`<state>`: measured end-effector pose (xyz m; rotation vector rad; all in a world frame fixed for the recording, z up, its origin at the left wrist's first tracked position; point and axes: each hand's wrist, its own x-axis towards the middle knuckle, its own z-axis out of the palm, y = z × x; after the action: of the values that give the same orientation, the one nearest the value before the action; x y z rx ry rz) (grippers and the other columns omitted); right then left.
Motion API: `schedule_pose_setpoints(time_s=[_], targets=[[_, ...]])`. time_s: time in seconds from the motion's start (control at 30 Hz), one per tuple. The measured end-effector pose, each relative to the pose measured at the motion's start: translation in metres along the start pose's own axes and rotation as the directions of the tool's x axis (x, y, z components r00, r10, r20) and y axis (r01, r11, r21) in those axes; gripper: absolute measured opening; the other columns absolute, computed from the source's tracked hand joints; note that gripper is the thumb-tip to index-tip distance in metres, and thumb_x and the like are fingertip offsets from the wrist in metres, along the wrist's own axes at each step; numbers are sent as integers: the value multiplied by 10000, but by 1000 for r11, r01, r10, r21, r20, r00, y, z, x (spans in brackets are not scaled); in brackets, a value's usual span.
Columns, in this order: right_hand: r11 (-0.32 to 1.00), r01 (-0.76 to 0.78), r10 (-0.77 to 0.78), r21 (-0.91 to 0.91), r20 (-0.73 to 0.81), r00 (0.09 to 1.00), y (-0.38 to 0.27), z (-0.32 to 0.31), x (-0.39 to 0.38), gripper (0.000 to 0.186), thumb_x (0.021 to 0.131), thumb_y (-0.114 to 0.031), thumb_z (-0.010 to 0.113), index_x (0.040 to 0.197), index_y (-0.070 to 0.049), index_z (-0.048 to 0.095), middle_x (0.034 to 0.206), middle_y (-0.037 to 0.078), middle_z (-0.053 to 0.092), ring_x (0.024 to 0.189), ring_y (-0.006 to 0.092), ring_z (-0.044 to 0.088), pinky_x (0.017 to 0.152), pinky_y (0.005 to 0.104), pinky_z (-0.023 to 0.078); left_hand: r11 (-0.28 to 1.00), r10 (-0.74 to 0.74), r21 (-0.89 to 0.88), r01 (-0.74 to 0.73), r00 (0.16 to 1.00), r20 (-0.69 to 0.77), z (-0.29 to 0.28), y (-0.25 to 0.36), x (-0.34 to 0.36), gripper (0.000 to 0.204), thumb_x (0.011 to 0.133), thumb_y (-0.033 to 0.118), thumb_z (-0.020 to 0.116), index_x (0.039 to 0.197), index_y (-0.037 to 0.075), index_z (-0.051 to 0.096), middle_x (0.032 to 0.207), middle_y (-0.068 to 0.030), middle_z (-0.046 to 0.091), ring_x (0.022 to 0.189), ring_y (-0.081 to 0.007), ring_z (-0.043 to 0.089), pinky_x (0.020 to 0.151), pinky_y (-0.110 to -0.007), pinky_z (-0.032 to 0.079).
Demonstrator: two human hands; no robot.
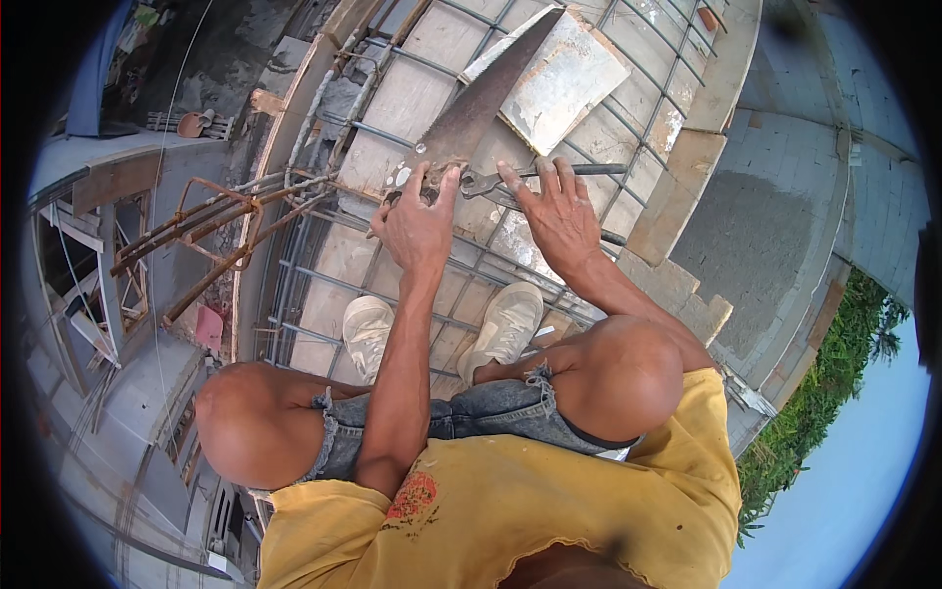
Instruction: Measure and saw a piece of plywood while standing on a rebar support structure at a construction site.
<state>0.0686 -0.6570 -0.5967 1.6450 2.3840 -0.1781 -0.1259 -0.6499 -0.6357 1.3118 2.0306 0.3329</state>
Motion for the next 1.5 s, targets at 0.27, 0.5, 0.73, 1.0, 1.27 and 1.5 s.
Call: schedule_pose_setpoints(time_s=[0.27, 0.5, 0.73, 1.0, 1.27, 1.5], targets=[[998, 67, -65, -17, 112, 992, 8, -10, -4, 637, 922, -28, 570, 1495, -303, 522, 1001, 69, 557, 1015, 239, 577, 876, 399, 390, 999, -25, -33, 26, 999, 26, 7, -10, -2, 686, 918, 702, 603, 1311, 151, 715, 855, -144, 742, 878, -290, 700, 998, -431, 383], [969, -7, -53, 249, 232, 971, 15, 7, -4, 449, 942, -101, 587, 1386, -164, 594, 927, 140, 642, 852, 337, 673, 771, 468, 489, 998, -6, -59, 5, 1000, -17, 12, -15, -5, 719, 913, 716, 603, 1341, 145, 693, 863, -131, 741, 897, -262, 682, 1032, -416, 354], [696, -278, -167, 662, 526, 834, 28, 8, 1, 377, 1052, -346, 607, 1307, -69, 624, 763, 91, 641, 689, 240, 669, 664, 380, 536, 996, 57, -63, -59, 998, -39, 17, -20, -8, 671, 918, 671, 641, 1350, 161, 685, 748, -91, 710, 789, -207, 656, 1052, -408, 334], [-75, -811, -491, 580, 687, 536, 25, 8, -9, 662, 944, -365, 780, 1402, 11, 485, 844, 65, 638, 682, 141, 662, 623, 267, 560, 962, 127, -229, -148, 987, -101, 20, -16, -7, 637, 910, 613, 700, 1342, 144, 686, 611, 23, 529, 638, -129, 523, 1025, -403, 324], [879, 31, -172, 477, 256, 951, 38, -13, -6, 761, 880, -439, 770, 1503, -125, 465, 1167, 133, 648, 812, 354, 658, 780, 501, 553, 974, 177, -86, -210, 940, -290, 15, -9, -1, 635, 890, 591, 737, 1344, 151, 682, 637, 18, 573, 642, -130, 531, 1033, -404, 305], [996, 25, -25, 84, 0, 1000, 34, -26, -10, 638, 936, -483, 699, 1465, -156, 556, 1153, 78, 653, 904, 287, 641, 777, 424, 528, 967, 121, -173, -185, 937, -328, 6, -1, 15, 653, 883, 584, 755, 1364, 150, 670, 626, 55, 512, 641, -108, 506, 1044, -406, 301]])
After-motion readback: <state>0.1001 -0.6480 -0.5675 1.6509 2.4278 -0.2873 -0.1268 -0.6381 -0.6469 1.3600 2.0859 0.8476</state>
